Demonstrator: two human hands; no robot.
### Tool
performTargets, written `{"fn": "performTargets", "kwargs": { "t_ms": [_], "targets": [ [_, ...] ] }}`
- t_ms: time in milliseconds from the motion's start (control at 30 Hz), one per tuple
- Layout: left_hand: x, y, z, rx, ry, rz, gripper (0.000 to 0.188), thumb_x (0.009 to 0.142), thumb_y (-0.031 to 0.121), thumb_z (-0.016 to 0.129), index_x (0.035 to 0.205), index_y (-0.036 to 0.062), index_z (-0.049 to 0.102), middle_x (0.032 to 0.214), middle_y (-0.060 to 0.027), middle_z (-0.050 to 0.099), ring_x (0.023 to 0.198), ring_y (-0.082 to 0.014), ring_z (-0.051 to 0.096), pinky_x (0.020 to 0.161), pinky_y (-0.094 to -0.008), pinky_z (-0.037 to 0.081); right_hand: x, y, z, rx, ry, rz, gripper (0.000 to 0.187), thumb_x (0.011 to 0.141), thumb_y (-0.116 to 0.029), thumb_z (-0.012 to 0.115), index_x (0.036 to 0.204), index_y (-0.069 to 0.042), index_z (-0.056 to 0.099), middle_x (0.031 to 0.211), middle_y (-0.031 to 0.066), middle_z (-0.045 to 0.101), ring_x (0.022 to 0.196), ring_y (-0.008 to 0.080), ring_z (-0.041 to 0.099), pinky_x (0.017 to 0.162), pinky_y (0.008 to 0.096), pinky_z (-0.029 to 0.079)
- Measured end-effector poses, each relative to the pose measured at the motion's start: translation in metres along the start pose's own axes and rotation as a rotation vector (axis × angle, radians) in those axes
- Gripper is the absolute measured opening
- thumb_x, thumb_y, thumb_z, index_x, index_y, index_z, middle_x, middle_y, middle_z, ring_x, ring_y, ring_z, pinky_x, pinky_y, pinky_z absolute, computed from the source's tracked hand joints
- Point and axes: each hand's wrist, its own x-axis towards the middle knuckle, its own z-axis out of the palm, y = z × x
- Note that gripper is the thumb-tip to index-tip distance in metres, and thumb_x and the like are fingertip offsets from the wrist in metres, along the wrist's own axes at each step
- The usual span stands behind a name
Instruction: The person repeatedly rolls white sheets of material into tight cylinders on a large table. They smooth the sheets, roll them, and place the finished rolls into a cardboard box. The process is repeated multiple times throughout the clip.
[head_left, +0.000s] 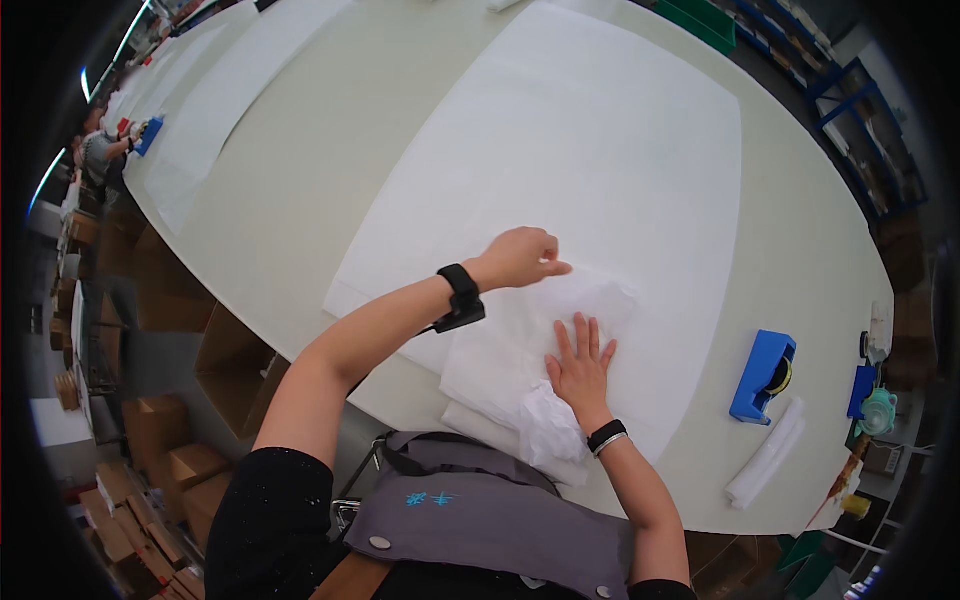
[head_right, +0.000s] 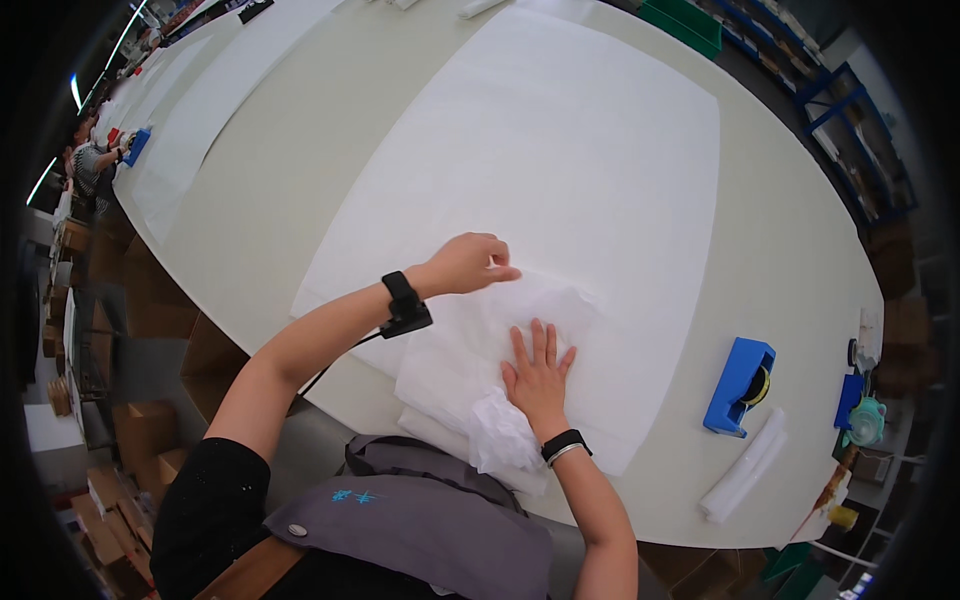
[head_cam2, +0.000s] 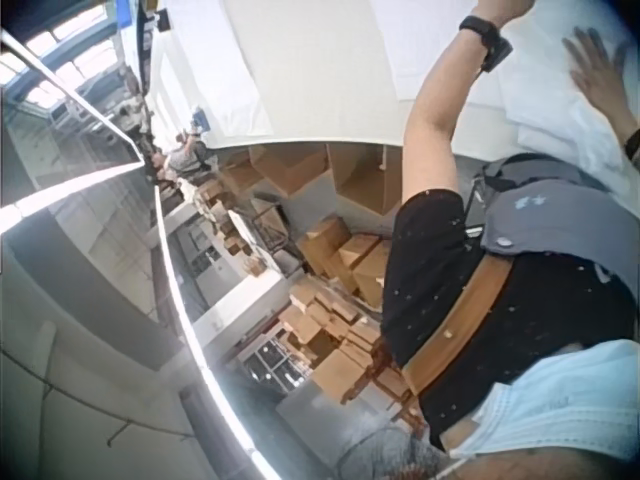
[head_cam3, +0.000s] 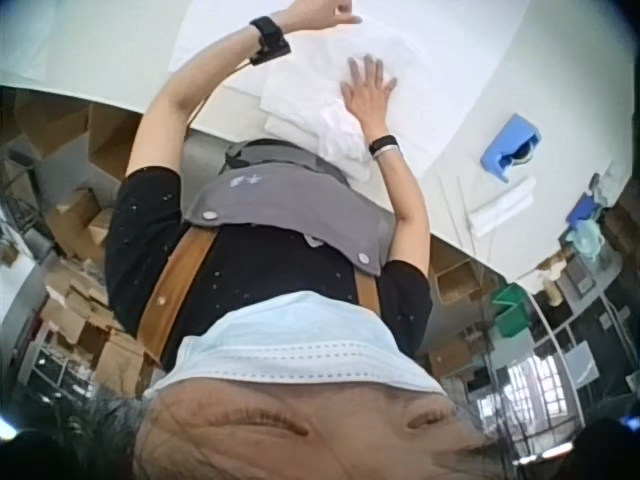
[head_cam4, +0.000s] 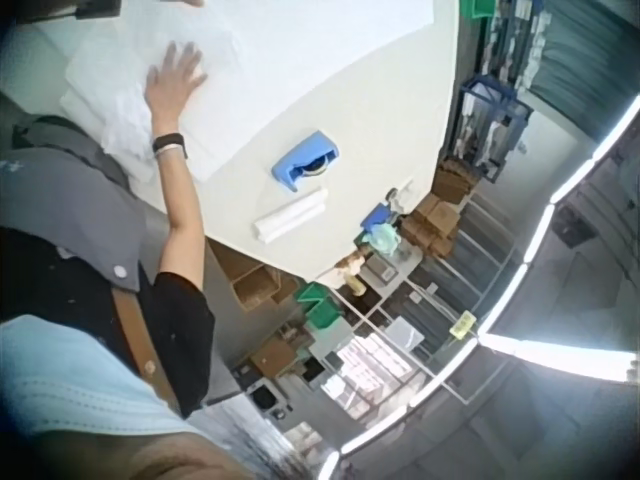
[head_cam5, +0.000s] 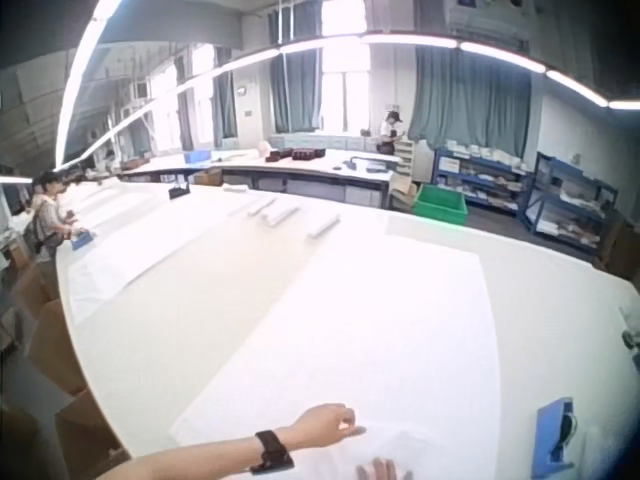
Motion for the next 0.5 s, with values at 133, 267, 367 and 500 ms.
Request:
{"fn": "performTargets", "kwargs": {
  "t_ms": [133, 267, 367, 500],
  "targets": [
    [0.06, 0.056, 0.082, 0.12, -0.265, 0.032, 0.043, 0.09, 0.041, 0.071, 0.113, 0.0042, 0.067, 0.104, -0.0139, 0.07, 0.108, -0.0327, 0.064, 0.087, -0.0444, 0.053, 0.001, -0.003, -0.004, -0.006, -0.032, 0.009, 0.054, 0.095, -0.041, 0.056, 0.146, -0.022, 0.052, 0.162, 0.0151, 0.031, 0.152, 0.0409, 0.021, 0.109, 0.0778, 0.015],
    [0.079, 0.043, 0.129, 0.377, 0.064, 0.166, 0.03, 0.09, 0.021, 0.07, 0.115, 0.0062, 0.062, 0.109, -0.0125, 0.063, 0.105, -0.0311, 0.063, 0.082, -0.0428, 0.053, 0.005, -0.01, -0.007, -0.017, -0.088, -0.015, 0.046, 0.096, -0.043, 0.055, 0.137, -0.022, 0.061, 0.159, 0.0156, 0.035, 0.152, 0.042, 0.019, 0.107, 0.0799, 0.015],
    [0.063, 0.054, 0.111, 0.169, 0.241, 0.333, 0.036, 0.089, 0.026, 0.072, 0.118, 0.0077, 0.061, 0.109, -0.0119, 0.063, 0.104, -0.0298, 0.06, 0.086, -0.042, 0.052, 0.001, -0.005, 0.001, -0.019, -0.015, -0.033, 0.049, 0.097, -0.045, 0.053, 0.138, -0.021, 0.06, 0.158, 0.0166, 0.036, 0.153, 0.0414, 0.016, 0.11, 0.0772, 0.01],
    [-0.052, 0.103, 0.069, -0.166, -0.235, 0.624, 0.045, 0.088, 0.039, 0.073, 0.12, 0.0097, 0.061, 0.114, -0.0132, 0.06, 0.113, -0.0329, 0.056, 0.096, -0.0445, 0.048, -0.007, 0.002, 0.01, 0.013, -0.043, 0.002, 0.053, 0.098, -0.043, 0.055, 0.148, -0.029, 0.05, 0.166, 0.0078, 0.025, 0.154, 0.0366, 0.013, 0.111, 0.0774, 0.011]
  ]
}}
